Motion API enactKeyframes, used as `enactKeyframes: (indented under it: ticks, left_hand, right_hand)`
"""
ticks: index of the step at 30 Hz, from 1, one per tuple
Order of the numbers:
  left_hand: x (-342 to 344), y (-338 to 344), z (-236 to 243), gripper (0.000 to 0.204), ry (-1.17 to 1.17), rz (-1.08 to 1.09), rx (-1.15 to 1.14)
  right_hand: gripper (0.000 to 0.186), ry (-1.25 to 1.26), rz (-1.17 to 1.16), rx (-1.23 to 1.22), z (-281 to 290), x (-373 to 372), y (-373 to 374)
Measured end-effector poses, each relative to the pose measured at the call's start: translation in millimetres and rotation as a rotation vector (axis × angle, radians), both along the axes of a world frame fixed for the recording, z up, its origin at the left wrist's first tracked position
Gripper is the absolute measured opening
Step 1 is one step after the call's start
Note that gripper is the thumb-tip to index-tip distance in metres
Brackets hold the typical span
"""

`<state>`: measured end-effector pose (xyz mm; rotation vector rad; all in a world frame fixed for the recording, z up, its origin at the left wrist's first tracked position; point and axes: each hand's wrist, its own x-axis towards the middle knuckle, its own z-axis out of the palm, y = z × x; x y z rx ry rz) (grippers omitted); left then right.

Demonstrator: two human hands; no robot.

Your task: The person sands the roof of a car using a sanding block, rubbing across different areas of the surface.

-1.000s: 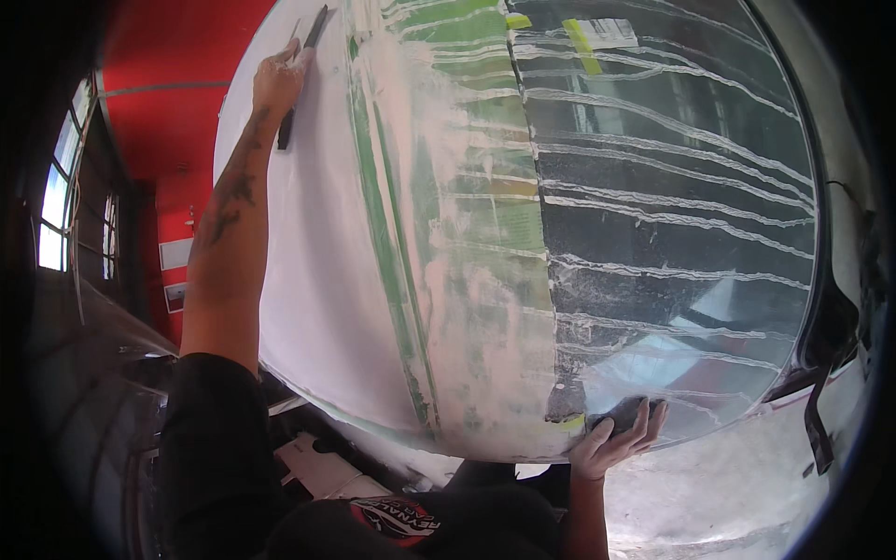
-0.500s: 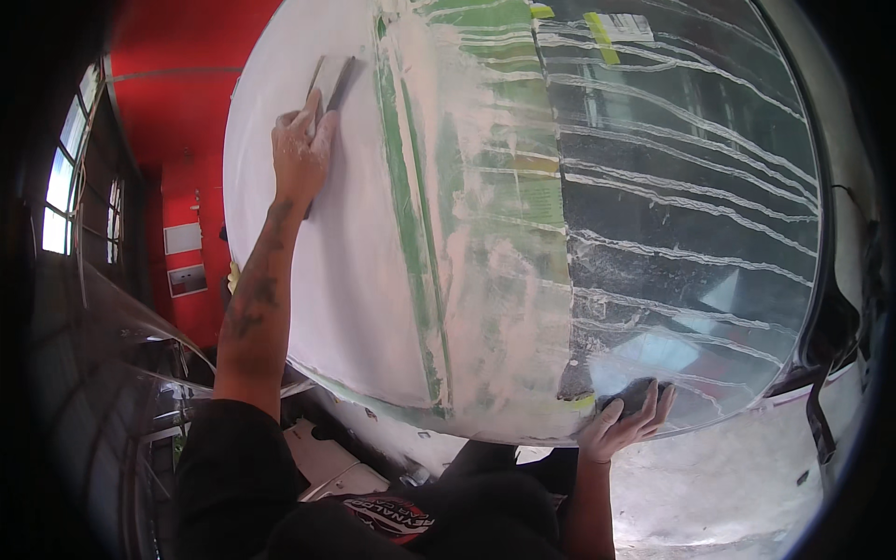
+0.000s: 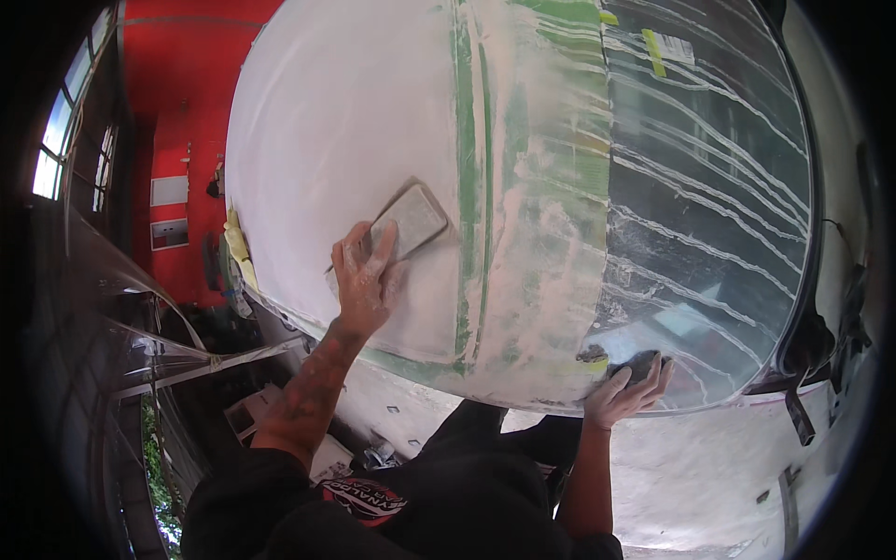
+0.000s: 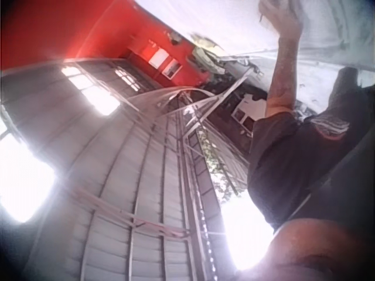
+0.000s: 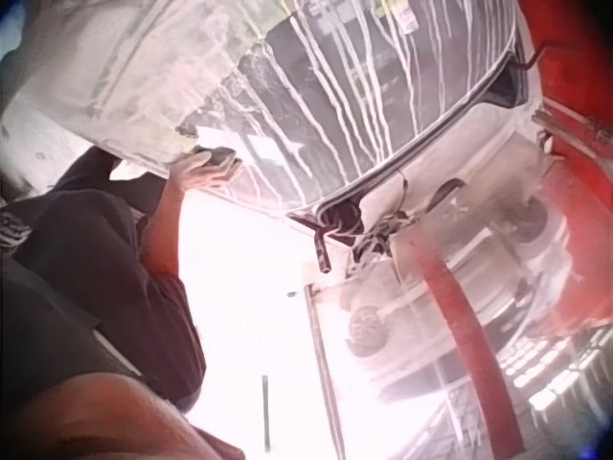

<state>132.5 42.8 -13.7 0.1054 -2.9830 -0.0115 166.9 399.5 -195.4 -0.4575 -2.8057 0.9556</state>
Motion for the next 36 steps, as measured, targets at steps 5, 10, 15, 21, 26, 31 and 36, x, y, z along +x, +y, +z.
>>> enactKeyframes:
  ticks: [5,10,15,21,26,31,36]
  left_hand:
    - [-114.1,-121.4,5.3,0.045,0.288,0.167,-0.037]
    - [-9.4,-5.5,-8.3,0.053,0.166,0.140,0.061]
    - [15.4,-7.2,-5.2,0.054,0.062,-0.054,0.085]
    - [-56.8,-98.8,10.7,0.047,0.258,0.132,0.021]
    - [77.7,25.4,-8.5,0.058,-0.002,-0.089,0.175]
    - [4.7,-80.8,7.3,0.054,0.153,-0.039,0.076]
    - [-20.5,-115.7,6.8,0.053,0.261,0.131,0.024]
  right_hand:
    - [0.061,-0.007,0.024,-0.038,6.4,-5.7,-12.4]
    - [0.062,0.023,-0.010,-0.040,-1.3,-5.1,-4.8]
    - [0.061,0.027,-0.012,-0.014,-6.5,-4.7,1.7]
    - [0.058,0.053,-0.007,-0.061,-6.7,-4.9,-11.0]
    - [0.059,-0.003,-0.041,0.005,0.0,-6.2,-4.0]
    - [0.058,0.058,-0.012,0.021,-3.1,-6.6,-8.0]
    - [0.058,0.006,-0.009,0.011,-2.3,-4.4,-10.6]
